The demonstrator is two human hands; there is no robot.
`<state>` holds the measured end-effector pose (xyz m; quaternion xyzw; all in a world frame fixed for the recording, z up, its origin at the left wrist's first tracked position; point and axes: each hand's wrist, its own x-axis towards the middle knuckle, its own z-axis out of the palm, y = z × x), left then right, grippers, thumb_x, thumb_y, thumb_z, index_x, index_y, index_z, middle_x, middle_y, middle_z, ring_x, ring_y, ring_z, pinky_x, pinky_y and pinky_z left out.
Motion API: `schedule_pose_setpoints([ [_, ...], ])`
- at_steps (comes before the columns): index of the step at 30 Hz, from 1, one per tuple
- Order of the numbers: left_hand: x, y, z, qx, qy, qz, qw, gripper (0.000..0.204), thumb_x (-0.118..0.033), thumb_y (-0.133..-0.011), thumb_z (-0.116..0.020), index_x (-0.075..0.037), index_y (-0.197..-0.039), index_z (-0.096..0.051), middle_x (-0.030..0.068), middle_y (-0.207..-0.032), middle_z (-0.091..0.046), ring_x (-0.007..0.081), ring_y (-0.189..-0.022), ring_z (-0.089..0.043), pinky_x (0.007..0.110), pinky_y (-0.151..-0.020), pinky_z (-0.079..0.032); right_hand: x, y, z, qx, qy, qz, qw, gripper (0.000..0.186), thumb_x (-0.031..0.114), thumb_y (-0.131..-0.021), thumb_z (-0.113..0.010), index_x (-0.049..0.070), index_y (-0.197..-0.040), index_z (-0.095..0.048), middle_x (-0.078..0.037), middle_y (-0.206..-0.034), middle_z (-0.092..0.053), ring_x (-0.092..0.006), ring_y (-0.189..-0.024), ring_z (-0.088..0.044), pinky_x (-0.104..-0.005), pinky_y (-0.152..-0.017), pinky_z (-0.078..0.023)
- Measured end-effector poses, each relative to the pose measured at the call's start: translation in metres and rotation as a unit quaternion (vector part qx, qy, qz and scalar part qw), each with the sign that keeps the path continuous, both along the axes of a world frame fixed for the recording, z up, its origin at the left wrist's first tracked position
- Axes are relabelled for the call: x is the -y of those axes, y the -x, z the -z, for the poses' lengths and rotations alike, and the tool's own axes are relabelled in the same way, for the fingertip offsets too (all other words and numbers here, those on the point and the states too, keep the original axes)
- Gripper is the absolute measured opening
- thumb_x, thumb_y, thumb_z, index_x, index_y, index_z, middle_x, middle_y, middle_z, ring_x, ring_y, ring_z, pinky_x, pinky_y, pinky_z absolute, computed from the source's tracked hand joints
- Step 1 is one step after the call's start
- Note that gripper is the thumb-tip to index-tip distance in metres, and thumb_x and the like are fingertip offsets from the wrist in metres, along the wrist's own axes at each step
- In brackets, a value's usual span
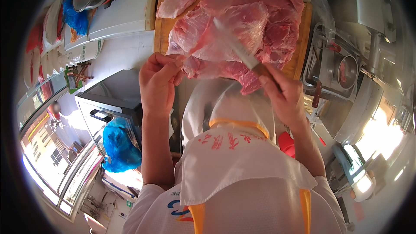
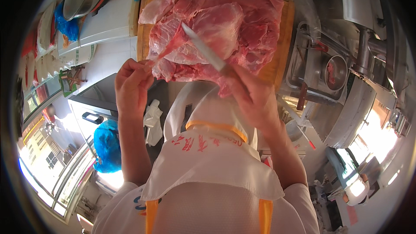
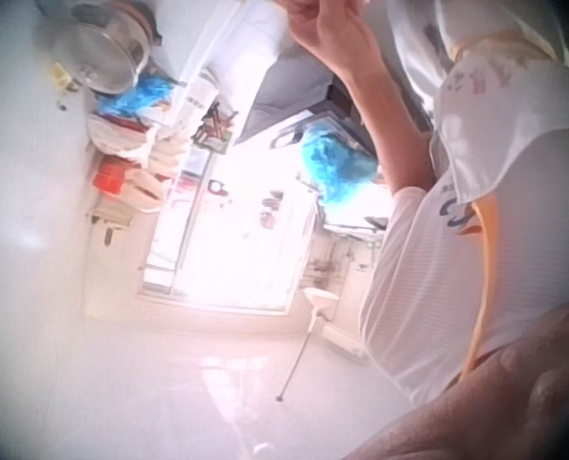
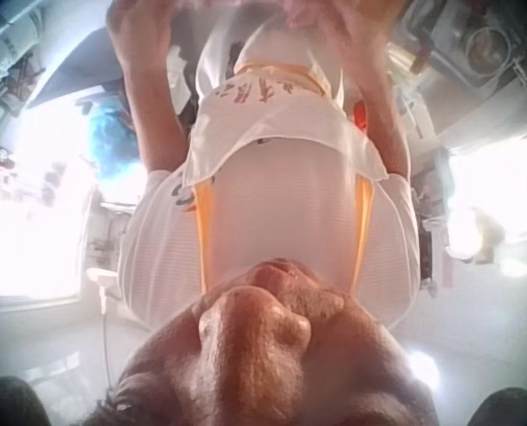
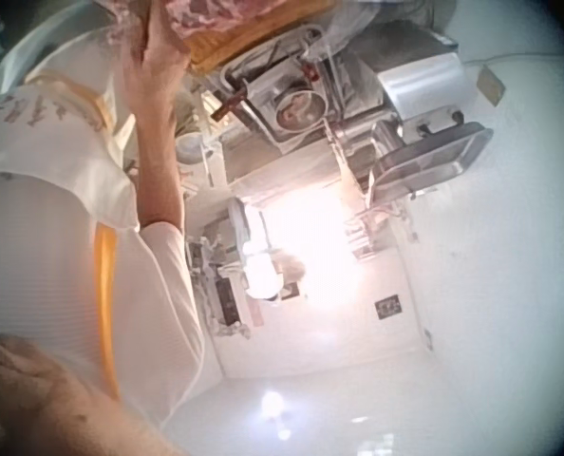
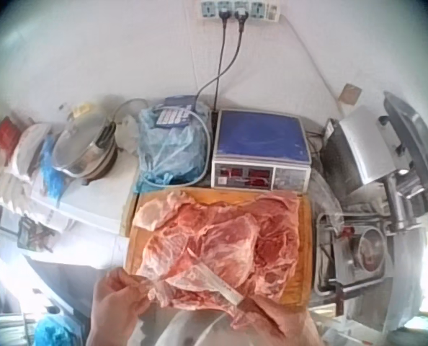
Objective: The person trims the skin and fat from a large piece of meat on a wooden cutting board by hand using a knife.
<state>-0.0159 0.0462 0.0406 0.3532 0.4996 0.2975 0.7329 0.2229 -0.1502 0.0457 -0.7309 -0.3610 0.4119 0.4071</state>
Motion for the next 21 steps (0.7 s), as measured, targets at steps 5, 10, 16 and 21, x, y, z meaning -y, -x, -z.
schedule_pose_setpoints([
  [5,0.005,0.0,0.0,0.018,0.01,-0.006,1.0,0.014,0.009,-0.094,-0.071,-0.002,-0.089,-0.063,0.0183,-0.101,-0.077,0.0121,-0.066,-0.054,0.03,-0.061,-0.043,-0.035,-0.005,0.003,-0.003,-0.011,0.004,1.0,0.03,0.01,-0.105,-0.071,-0.002,-0.133,-0.072,-0.008,-0.085,-0.071,-0.0098,-0.074,-0.06,-0.0272,-0.069,-0.052],
  [10,0.004,0.004,-0.001,0.035,0.005,-0.008,0.999,0.015,0.009,-0.094,-0.071,-0.002,-0.089,-0.063,0.0193,-0.103,-0.077,0.0116,-0.067,-0.055,0.029,-0.06,-0.043,-0.034,0.003,0.01,-0.002,-0.01,-0.044,0.999,0.029,0.008,-0.104,-0.072,0.0,-0.132,-0.072,-0.012,-0.09,-0.072,-0.0121,-0.075,-0.062,-0.0277,-0.072,-0.053],
  [16,0.008,0.027,0.001,0.014,0.012,0.002,1.0,0.014,0.005,-0.096,-0.07,-0.005,-0.089,-0.063,0.017,-0.107,-0.075,0.01,-0.071,-0.054,0.027,-0.064,-0.043,-0.007,0.013,0.004,0.034,-0.067,-0.033,0.997,0.03,0.005,-0.105,-0.069,-0.001,-0.134,-0.07,-0.014,-0.091,-0.072,-0.0144,-0.075,-0.064,-0.0274,-0.074,-0.054],
  [21,0.013,0.022,-0.005,0.007,0.005,-0.015,1.0,0.016,0.005,-0.096,-0.07,-0.006,-0.088,-0.062,0.0147,-0.101,-0.074,0.0093,-0.07,-0.053,0.026,-0.061,-0.04,-0.037,0.009,0.013,0.082,-0.031,-0.101,0.991,0.028,0.01,-0.109,-0.063,0.003,-0.136,-0.067,-0.014,-0.083,-0.069,-0.0238,-0.071,-0.073,-0.0353,-0.067,-0.056],
])
